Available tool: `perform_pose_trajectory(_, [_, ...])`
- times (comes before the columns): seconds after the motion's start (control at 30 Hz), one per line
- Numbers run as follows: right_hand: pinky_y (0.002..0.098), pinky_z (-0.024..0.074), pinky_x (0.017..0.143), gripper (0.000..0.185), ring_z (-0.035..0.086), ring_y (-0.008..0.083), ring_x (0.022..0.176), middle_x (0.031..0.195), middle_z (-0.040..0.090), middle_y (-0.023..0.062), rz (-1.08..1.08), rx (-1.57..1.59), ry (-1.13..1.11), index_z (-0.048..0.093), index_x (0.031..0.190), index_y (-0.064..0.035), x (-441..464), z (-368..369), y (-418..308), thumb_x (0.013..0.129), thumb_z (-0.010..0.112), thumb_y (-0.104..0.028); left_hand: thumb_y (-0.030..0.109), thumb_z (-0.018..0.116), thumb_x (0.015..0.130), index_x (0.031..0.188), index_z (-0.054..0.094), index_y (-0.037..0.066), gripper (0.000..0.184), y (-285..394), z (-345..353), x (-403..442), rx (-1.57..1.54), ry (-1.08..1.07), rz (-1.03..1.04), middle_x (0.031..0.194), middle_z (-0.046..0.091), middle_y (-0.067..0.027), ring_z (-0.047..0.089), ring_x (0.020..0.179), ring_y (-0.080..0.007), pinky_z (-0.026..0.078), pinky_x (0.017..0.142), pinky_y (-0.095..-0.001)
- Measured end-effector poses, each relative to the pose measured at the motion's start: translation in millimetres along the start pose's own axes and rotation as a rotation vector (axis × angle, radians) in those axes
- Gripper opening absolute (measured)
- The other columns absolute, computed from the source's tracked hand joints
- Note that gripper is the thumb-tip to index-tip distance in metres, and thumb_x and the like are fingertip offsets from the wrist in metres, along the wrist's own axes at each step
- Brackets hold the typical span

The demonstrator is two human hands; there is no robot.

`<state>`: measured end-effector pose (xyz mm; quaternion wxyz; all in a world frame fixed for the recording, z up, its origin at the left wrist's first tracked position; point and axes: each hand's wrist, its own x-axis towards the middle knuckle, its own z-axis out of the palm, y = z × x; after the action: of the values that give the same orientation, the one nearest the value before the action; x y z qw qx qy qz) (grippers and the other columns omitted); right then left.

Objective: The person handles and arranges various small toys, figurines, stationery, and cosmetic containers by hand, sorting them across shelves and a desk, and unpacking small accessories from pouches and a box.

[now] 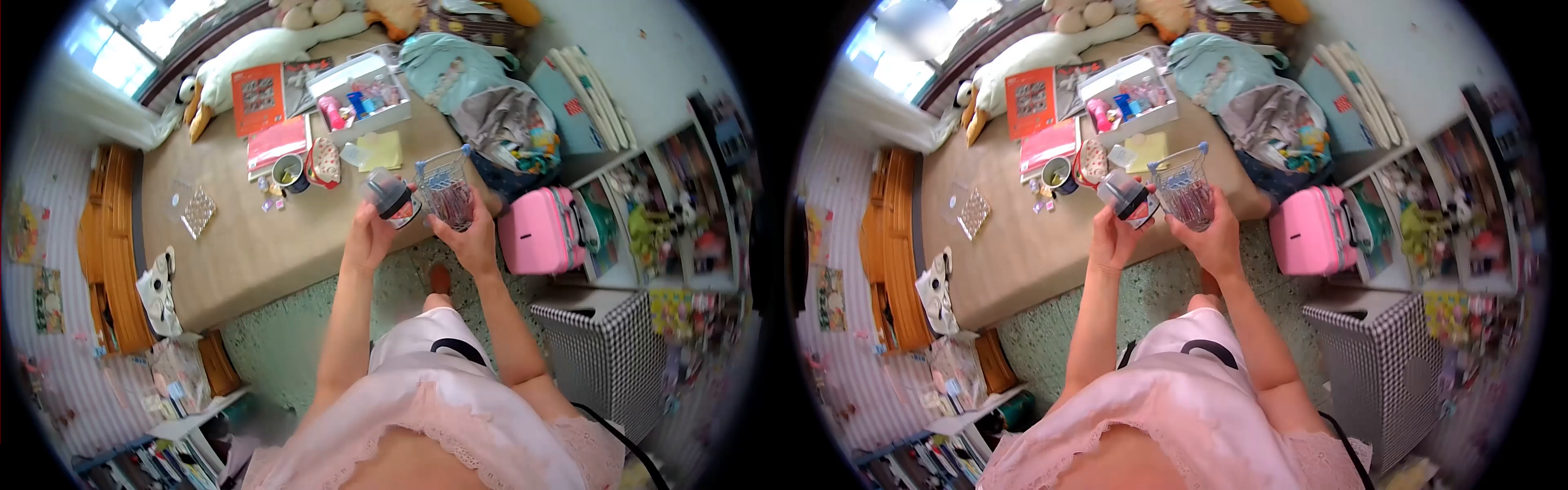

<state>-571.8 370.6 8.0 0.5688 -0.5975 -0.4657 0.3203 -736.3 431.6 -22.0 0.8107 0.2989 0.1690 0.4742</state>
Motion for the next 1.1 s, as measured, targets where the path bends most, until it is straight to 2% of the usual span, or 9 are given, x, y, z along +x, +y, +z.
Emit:
perform_pose_trajectory(0.03, [0.0289, 0.0467, 0.078, 0.051, 0.060, 0.0144, 0.087, 0.095, 0.062, 0.0094, -0.002, 0.025, 0.028, 0.051, 0.106, -0.0005, -15, -12, -4, 0.066, 0.075, -0.021, 0.039, 0.058, 0.078, 0.130, 0.037, 0.003, 0.067, -4, 12, -7, 0.011, -0.037, -0.024, 0.124, 0.050, -0.0178, 0.051, 0.111, -0.0217, 0.040, 0.095, -0.0379])
perform_pose_trajectory(0.1, [0.0286, 0.0464, 0.078, 0.050, 0.060, 0.0139, 0.087, 0.095, 0.062, 0.0090, -0.007, 0.013, 0.108, 0.051, 0.107, -0.0007, -44, -38, -15, 0.067, 0.075, -0.020, 0.042, 0.049, 0.082, 0.132, 0.035, 0.002, 0.066, -18, 38, -20, -0.037, -0.073, -0.114, 0.123, 0.050, -0.0178, 0.054, 0.105, -0.0235, 0.049, 0.081, -0.0352])
perform_pose_trajectory(0.2, [0.0281, 0.0459, 0.079, 0.049, 0.059, 0.0129, 0.088, 0.095, 0.062, 0.0080, -0.026, 0.004, 0.234, 0.051, 0.107, -0.0009, -87, -83, -35, 0.068, 0.074, -0.019, 0.048, 0.046, 0.079, 0.129, 0.040, 0.003, 0.067, -47, 84, -31, 0.047, -0.177, -0.192, 0.122, 0.052, -0.0156, 0.052, 0.109, -0.0222, 0.045, 0.089, -0.0376])
perform_pose_trajectory(0.37, [0.0277, 0.0452, 0.081, 0.050, 0.058, 0.0121, 0.090, 0.096, 0.061, 0.0066, -0.077, 0.075, 0.461, 0.050, 0.107, 0.0006, -172, -168, -54, 0.068, 0.074, -0.018, 0.046, 0.044, 0.083, 0.127, 0.042, 0.004, 0.061, -127, 161, -57, -0.024, -0.393, -0.380, 0.118, 0.054, -0.0141, 0.054, 0.107, -0.0221, 0.047, 0.086, -0.0371])
perform_pose_trajectory(0.57, [0.0275, 0.0455, 0.079, 0.048, 0.060, 0.0132, 0.087, 0.095, 0.063, 0.0075, -0.069, -0.101, 0.804, 0.052, 0.106, -0.0025, -314, -285, -61, 0.067, 0.075, -0.019, 0.045, 0.040, 0.088, 0.124, 0.047, 0.005, 0.054, -249, 273, -134, -0.115, -0.689, -0.617, 0.116, 0.055, -0.0113, 0.056, 0.101, -0.0229, 0.048, 0.082, -0.0377])
perform_pose_trajectory(0.7, [0.0268, 0.0447, 0.079, 0.048, 0.057, 0.0116, 0.087, 0.095, 0.061, 0.0055, 0.040, -0.228, 0.970, 0.050, 0.107, -0.0015, -424, -361, -69, 0.069, 0.075, -0.019, 0.043, 0.045, 0.088, 0.121, 0.048, 0.006, 0.050, -341, 348, -215, -0.156, -0.657, -0.799, 0.114, 0.057, -0.0083, 0.056, 0.100, -0.0225, 0.047, 0.084, -0.0373])
perform_pose_trajectory(0.8, [0.0310, 0.0460, 0.077, 0.051, 0.060, 0.0166, 0.086, 0.093, 0.062, 0.0085, 0.077, -0.287, 1.112, 0.051, 0.102, 0.0000, -497, -411, -70, 0.064, 0.077, -0.021, 0.044, 0.044, 0.089, 0.117, 0.049, 0.007, 0.046, -406, 389, -271, -0.141, -0.717, -0.938, 0.111, 0.058, -0.0087, 0.055, 0.103, -0.0213, 0.046, 0.085, -0.0376])
perform_pose_trajectory(0.83, [0.0310, 0.0460, 0.077, 0.051, 0.060, 0.0166, 0.086, 0.093, 0.062, 0.0085, 0.089, -0.297, 1.140, 0.051, 0.102, 0.0000, -519, -423, -72, 0.064, 0.077, -0.021, 0.047, 0.042, 0.089, 0.115, 0.051, 0.007, 0.048, -424, 404, -287, -0.069, -0.749, -0.943, 0.105, 0.060, -0.0095, 0.058, 0.092, -0.0193, 0.049, 0.078, -0.0339])
perform_pose_trajectory(1.1, [0.0318, 0.0468, 0.075, 0.053, 0.060, 0.0189, 0.085, 0.094, 0.062, 0.0095, 0.289, -0.304, 1.298, 0.052, 0.104, -0.0003, -610, -541, -42, 0.065, 0.077, -0.026, 0.043, 0.045, 0.091, 0.122, 0.046, 0.007, 0.048, -525, 488, -344, 0.143, -0.854, -1.016, 0.113, 0.058, -0.0104, 0.057, 0.098, -0.0173, 0.048, 0.081, -0.0323])
